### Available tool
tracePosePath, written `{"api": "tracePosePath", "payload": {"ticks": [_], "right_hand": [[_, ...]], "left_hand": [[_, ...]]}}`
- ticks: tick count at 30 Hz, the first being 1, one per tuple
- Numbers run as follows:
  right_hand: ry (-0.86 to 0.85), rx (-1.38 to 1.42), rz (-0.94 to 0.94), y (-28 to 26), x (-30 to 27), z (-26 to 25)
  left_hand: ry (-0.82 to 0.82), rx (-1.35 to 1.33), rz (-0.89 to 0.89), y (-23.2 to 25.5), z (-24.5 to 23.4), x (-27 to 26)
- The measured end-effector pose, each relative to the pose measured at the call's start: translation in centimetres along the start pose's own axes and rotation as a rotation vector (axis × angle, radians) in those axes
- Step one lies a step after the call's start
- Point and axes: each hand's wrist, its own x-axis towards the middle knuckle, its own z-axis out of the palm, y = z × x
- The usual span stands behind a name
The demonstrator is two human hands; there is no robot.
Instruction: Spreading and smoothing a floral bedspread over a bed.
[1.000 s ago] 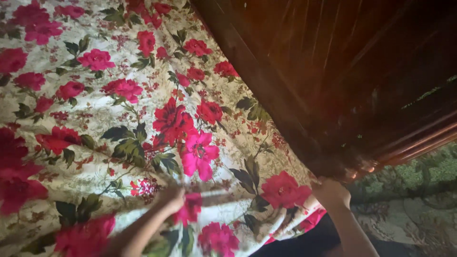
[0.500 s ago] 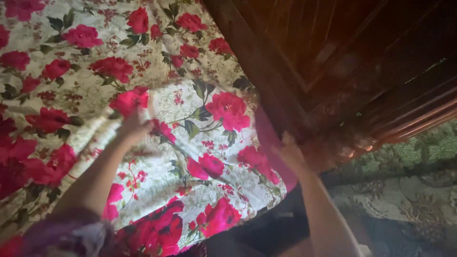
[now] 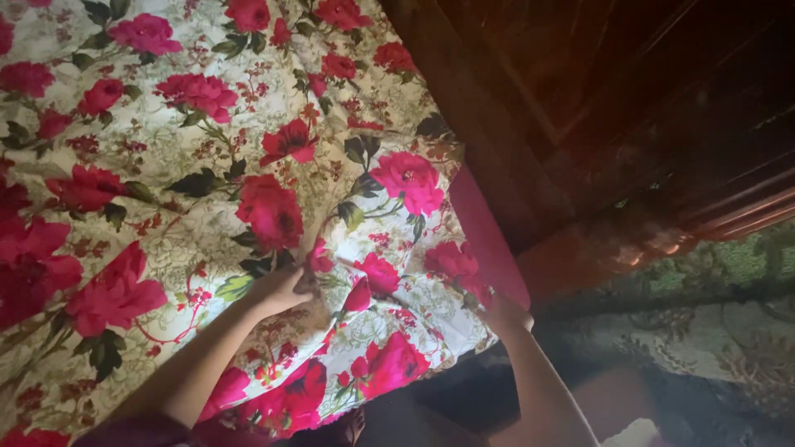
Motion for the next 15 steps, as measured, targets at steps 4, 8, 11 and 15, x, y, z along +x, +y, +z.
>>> {"api": "tracePosePath", "payload": {"ticks": [4,8,11,15], "right_hand": [[0.002,0.019,0.063,0.5,1.1,2.6],[0.109,0.041,0.046,0.6,0.8,3.8],[0.167,0.096,0.043,0.5,0.1,5.2],[0.172,0.224,0.146,-1.5,-4.3,3.4]], "left_hand": [[0.267,0.085,0.127,0.2,0.1,-2.7],[0.191,-0.071,0.158,4.0,-0.5,-7.0],[0.089,-0.054,0.324,5.2,1.2,-10.2],[-0.187,0.118,0.322,4.2,5.5,-13.0]]}}
